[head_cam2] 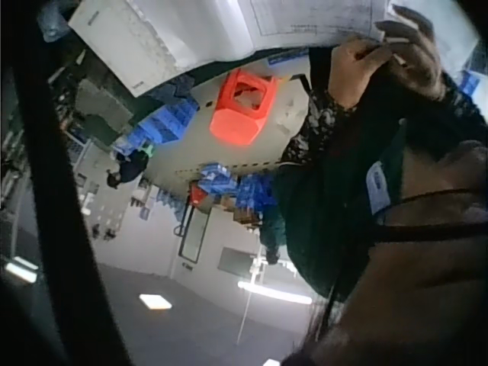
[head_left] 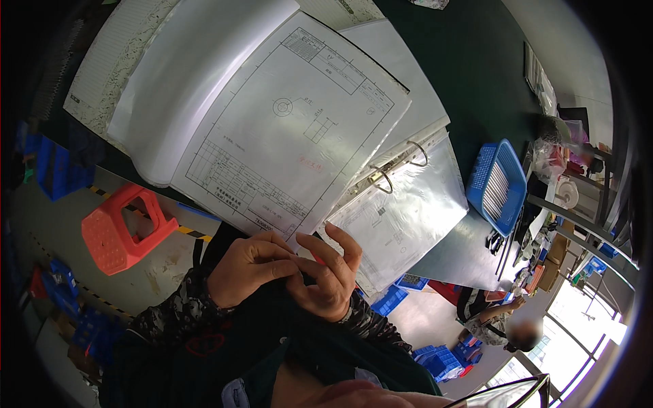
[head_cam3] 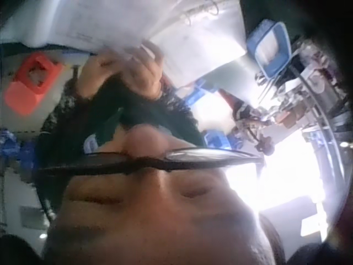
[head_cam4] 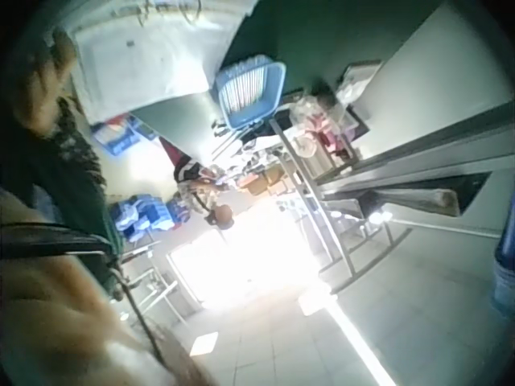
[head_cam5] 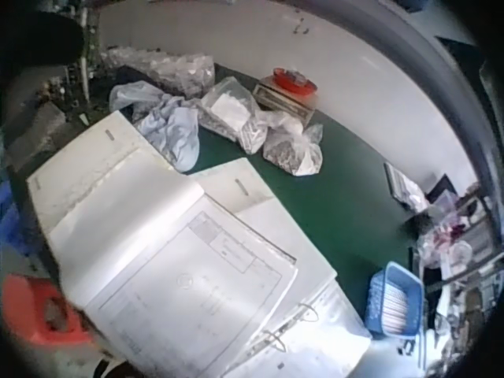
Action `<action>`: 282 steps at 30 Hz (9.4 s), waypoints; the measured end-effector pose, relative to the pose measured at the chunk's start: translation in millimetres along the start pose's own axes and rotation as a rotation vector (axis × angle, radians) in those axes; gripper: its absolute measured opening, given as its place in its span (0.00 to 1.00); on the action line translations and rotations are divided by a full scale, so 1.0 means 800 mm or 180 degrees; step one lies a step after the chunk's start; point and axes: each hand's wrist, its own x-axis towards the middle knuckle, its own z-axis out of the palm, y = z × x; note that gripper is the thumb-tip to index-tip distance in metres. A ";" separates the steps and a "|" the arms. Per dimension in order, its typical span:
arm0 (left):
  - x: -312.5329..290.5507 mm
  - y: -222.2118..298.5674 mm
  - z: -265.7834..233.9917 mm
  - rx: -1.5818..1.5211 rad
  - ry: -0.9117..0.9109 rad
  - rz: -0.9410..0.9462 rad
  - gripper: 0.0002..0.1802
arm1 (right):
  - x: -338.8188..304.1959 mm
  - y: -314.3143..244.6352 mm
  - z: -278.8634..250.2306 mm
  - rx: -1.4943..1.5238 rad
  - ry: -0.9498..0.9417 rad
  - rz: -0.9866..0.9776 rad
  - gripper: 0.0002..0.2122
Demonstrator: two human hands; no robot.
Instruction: The person packages small metal components by hand, transferring them from a larger plastic bag into smaller individual plastic bags, then organizes documents in a binder.
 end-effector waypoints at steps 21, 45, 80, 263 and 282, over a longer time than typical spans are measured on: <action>0.018 0.005 -0.002 -0.0432 -0.0055 -0.0045 0.10 | 0.014 0.012 0.002 0.0085 0.0128 0.0016 0.13; 0.018 0.007 -0.012 -0.0534 -0.0046 -0.0012 0.09 | 0.018 0.012 0.009 -0.0019 0.0066 0.0005 0.13; 0.017 0.011 -0.008 -0.0593 0.0264 0.0062 0.04 | 0.024 0.012 0.010 0.0043 0.0130 -0.0040 0.12; 0.034 0.018 -0.071 -0.2758 0.0282 -0.0084 0.08 | 0.036 -0.015 0.024 0.0919 -0.0697 0.0520 0.10; 0.004 0.024 -0.087 -0.2181 0.0635 0.0491 0.06 | 0.025 -0.022 -0.003 0.0986 -0.0687 0.0525 0.10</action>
